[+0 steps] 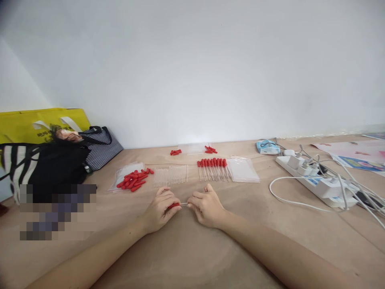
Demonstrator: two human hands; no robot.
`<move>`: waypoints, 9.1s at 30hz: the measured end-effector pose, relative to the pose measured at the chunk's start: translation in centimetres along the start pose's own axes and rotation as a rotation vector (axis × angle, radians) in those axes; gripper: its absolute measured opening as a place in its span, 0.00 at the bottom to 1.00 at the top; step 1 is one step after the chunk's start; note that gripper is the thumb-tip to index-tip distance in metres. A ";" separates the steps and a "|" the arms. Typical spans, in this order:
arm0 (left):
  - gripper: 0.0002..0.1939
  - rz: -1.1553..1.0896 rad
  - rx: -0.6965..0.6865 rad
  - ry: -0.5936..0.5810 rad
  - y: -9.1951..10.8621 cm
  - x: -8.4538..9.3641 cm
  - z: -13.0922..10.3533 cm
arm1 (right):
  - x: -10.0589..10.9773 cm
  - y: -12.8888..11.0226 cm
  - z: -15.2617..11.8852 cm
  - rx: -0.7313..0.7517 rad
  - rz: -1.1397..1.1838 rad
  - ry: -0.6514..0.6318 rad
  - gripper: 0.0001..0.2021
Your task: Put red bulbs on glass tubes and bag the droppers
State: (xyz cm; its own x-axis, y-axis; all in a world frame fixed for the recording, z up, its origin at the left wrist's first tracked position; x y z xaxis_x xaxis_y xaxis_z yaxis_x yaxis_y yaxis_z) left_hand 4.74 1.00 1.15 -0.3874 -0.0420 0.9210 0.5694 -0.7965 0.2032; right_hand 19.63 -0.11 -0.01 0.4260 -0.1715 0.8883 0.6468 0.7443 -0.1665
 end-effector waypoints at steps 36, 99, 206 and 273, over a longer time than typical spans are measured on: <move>0.11 -0.179 0.244 -0.064 -2.9 -0.4 -0.1 | -1.2 9.4 6.1 -0.891 -0.161 0.034 0.10; 0.12 -0.210 0.201 0.033 -3.6 2.2 -2.4 | 1.3 4.4 -2.5 -0.236 -0.108 0.038 0.11; 0.11 -0.220 0.042 0.072 -0.8 0.2 0.3 | 0.1 1.2 0.6 0.000 0.121 -0.047 0.10; 0.12 0.751 0.833 -0.244 -8.9 5.9 -3.7 | -1.9 5.2 10.4 -0.908 -0.045 -0.171 0.14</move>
State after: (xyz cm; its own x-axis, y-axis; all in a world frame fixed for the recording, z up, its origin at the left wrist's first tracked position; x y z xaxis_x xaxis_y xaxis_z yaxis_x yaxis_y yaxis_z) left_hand -5.31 5.61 3.58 0.3518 -0.1470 0.9245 0.9358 0.0303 -0.3513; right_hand 15.59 10.78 1.88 0.3355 -0.0363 0.9413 0.9392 -0.0650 -0.3372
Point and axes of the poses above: each hand's wrist, its own z-axis towards the middle knuckle, its own x-axis out of the back of the hand, y = z × x, the point moved 4 cm from there along z, towards the middle knuckle, and after that the axes turned 6 degrees about -y, right-handed, at the moved point
